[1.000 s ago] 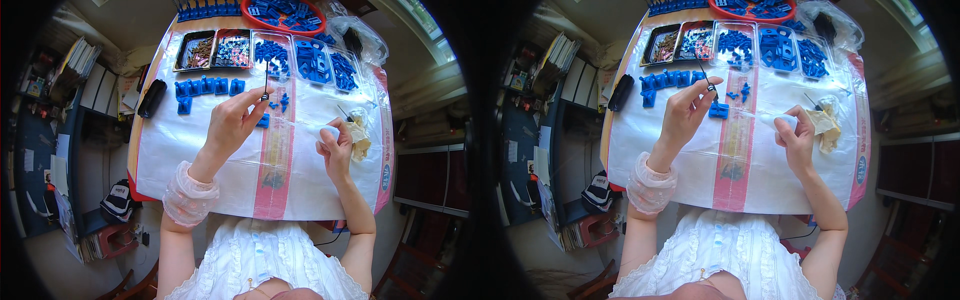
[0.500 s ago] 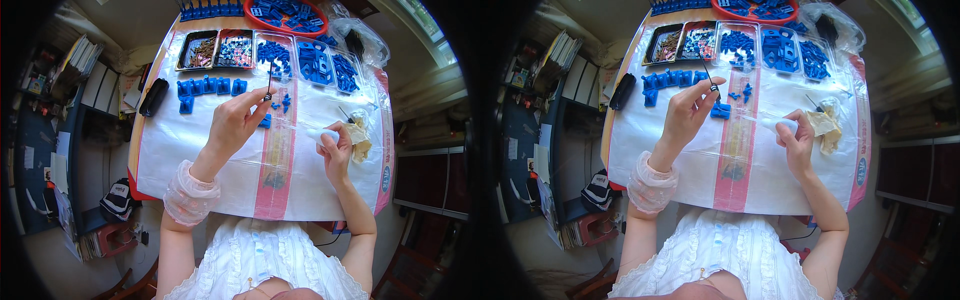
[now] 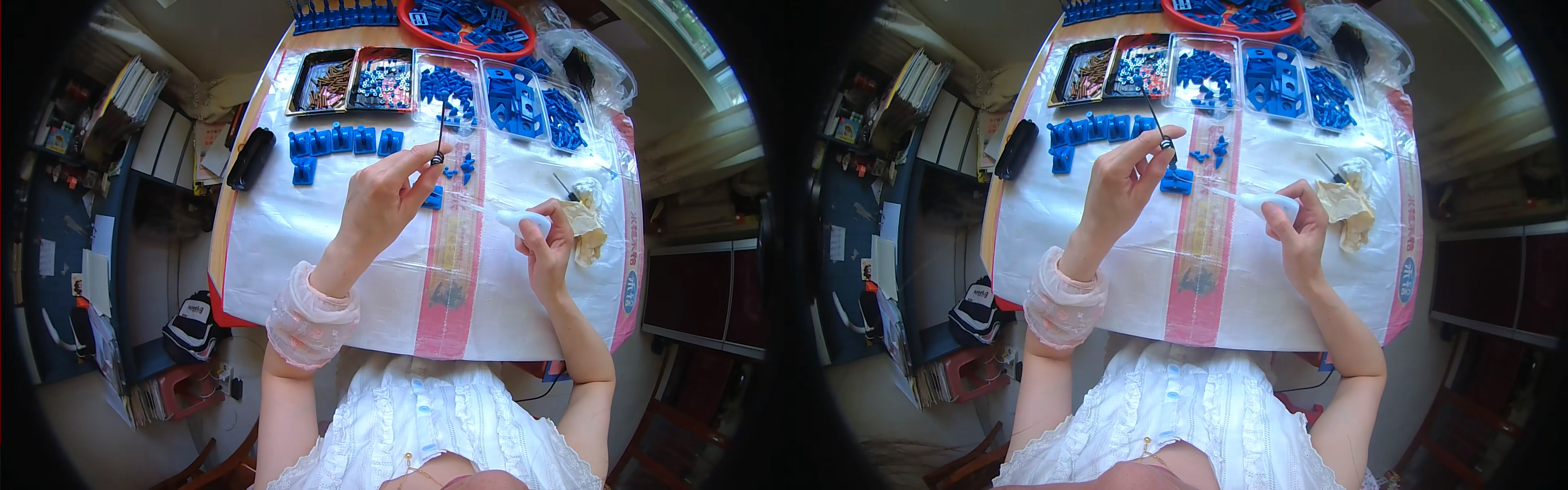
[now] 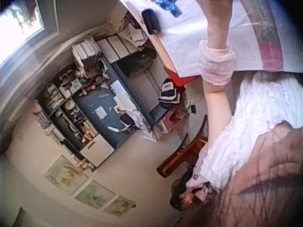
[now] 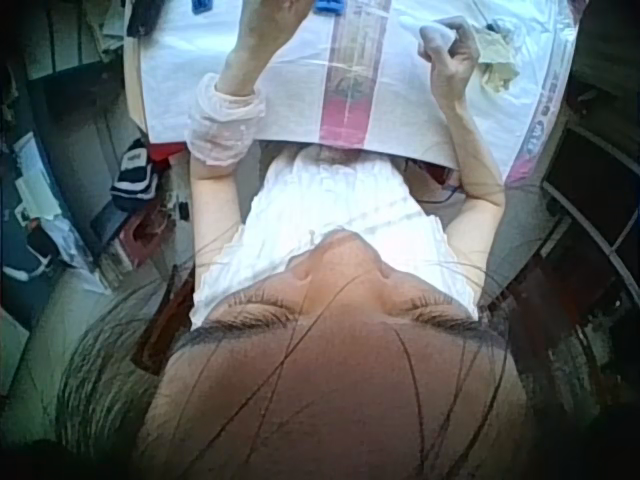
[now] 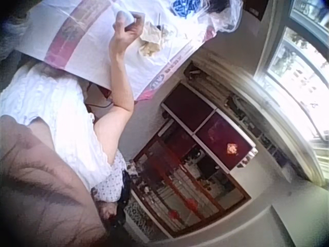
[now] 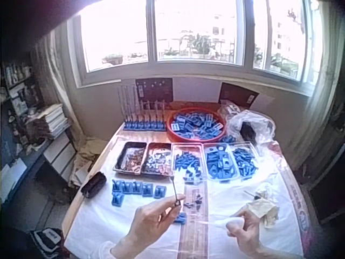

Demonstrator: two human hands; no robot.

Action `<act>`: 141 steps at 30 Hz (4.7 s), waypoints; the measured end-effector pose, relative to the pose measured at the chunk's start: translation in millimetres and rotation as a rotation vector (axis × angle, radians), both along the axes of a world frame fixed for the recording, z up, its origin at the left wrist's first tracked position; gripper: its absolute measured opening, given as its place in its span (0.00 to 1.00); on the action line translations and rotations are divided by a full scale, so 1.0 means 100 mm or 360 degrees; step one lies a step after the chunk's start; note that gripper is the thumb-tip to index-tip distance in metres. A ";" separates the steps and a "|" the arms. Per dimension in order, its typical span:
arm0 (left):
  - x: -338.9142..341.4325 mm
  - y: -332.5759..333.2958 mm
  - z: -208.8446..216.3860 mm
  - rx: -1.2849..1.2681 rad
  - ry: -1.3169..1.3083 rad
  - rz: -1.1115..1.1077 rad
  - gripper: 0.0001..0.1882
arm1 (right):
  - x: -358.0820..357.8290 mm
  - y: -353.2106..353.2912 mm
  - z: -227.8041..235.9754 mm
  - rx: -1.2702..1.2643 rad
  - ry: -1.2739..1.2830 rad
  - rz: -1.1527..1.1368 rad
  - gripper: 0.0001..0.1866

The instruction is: Assembling blue plastic components using a soldering iron and small metal springs on a workbench.

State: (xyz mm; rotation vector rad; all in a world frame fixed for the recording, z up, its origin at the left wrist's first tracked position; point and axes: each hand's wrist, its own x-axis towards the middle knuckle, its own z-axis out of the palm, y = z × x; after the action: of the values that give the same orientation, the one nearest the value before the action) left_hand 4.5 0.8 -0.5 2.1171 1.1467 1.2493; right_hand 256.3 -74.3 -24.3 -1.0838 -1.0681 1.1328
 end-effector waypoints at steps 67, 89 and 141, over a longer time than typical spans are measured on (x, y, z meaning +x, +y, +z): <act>0.02 -0.01 0.06 -0.0061 -0.0014 -0.0001 0.14 | 0.48 0.33 -0.03 -0.0080 0.0198 0.0039 0.16; 0.02 -0.01 0.06 -0.0078 -0.0012 0.0001 0.14 | 0.40 0.33 -0.03 -0.0051 0.0402 0.0132 0.14; 0.02 -0.02 0.10 -0.0083 -0.0005 -0.0037 0.14 | 0.54 0.30 0.11 -0.0490 0.0404 0.0145 0.07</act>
State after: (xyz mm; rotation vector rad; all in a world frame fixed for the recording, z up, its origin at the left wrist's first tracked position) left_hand 6.1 -0.9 9.4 2.0838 1.1379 1.1991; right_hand 310.6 -44.0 -13.3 -1.1003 -0.7653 1.5001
